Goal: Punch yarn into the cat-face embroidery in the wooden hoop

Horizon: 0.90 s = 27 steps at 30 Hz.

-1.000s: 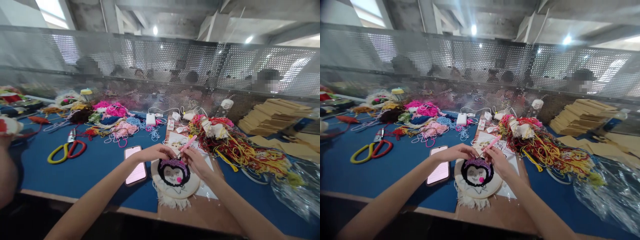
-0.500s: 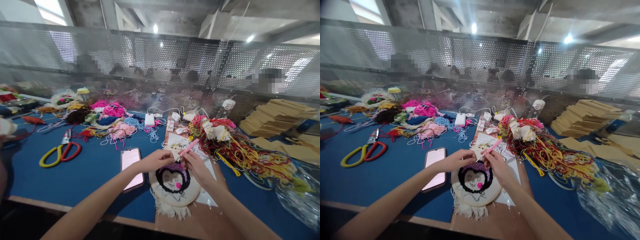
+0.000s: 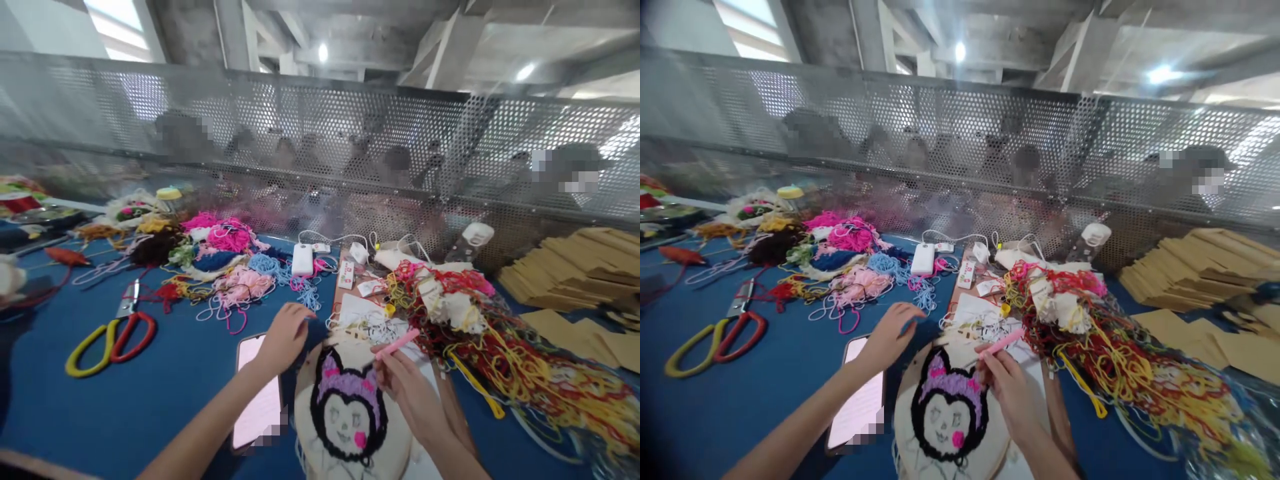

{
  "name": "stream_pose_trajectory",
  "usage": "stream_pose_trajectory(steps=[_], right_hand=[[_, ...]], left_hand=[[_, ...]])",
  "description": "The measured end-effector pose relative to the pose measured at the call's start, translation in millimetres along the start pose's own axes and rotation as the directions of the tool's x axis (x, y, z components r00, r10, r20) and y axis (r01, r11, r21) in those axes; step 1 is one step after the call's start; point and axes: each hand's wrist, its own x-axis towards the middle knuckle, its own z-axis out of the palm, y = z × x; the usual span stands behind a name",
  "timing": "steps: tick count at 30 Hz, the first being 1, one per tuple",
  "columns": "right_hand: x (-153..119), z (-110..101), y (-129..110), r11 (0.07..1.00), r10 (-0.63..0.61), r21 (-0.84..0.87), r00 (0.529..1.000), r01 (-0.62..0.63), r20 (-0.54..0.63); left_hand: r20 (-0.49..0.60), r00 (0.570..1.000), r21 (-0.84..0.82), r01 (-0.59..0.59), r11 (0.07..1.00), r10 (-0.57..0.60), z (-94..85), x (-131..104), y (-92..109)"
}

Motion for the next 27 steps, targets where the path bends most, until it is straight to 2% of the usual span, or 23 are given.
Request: stream_pose_trajectory(steps=[3,8,10,12,14,16,18,21,27], right_hand=[[1.3,-3.5,1.9,0.999,0.041,0.024,0.998,-0.04,-0.039],[1.9,-6.0,12.1,0.999,0.046,0.001,0.998,-0.046,-0.05],[2.7,-5.1,14.9,0.999,0.032,-0.017,0.998,-0.033,-0.055],[3.6,-3.7,16.7,0.999,0.019,-0.038,0.998,-0.021,-0.057],[4.6,-2.7,18.0,0.998,0.01,-0.062,0.998,-0.014,-0.055],[5.7,-2.4,19.1,0.996,0.005,-0.083,0.999,-0.009,-0.049],[6.8,-2.6,19.9,0.995,0.002,-0.1,0.999,-0.007,-0.043],[7.3,-2.5,20.2,0.993,0.007,-0.12,1.0,-0.011,-0.028],[4.2,-0.6,17.9,0.989,0.021,-0.143,1.0,-0.023,-0.016]], left_hand=[[-0.051,0.994,0.047,0.1,0.994,-0.098,-11.7,6.0,-7.4],[-0.02,0.972,0.166,0.234,0.958,-0.234,-46.6,-5.5,-13.8],[-0.007,0.937,0.259,0.34,0.904,-0.35,-62.6,-20.7,-19.3],[-0.001,0.879,0.346,0.447,0.825,-0.476,-74.7,-37.7,-24.9],[0.084,0.83,0.424,0.471,0.774,-0.551,-79.5,-50.2,-28.8],[0.261,0.784,0.52,0.377,0.767,-0.563,-76.6,-53.9,-30.1],[0.34,0.767,0.53,0.321,0.785,-0.544,-68.1,-48.9,-29.0],[0.341,0.756,0.556,0.318,0.768,-0.559,-52.0,-33.3,-26.6],[0.292,0.789,0.582,0.302,0.755,-0.541,-28.9,-12.6,-29.2]])
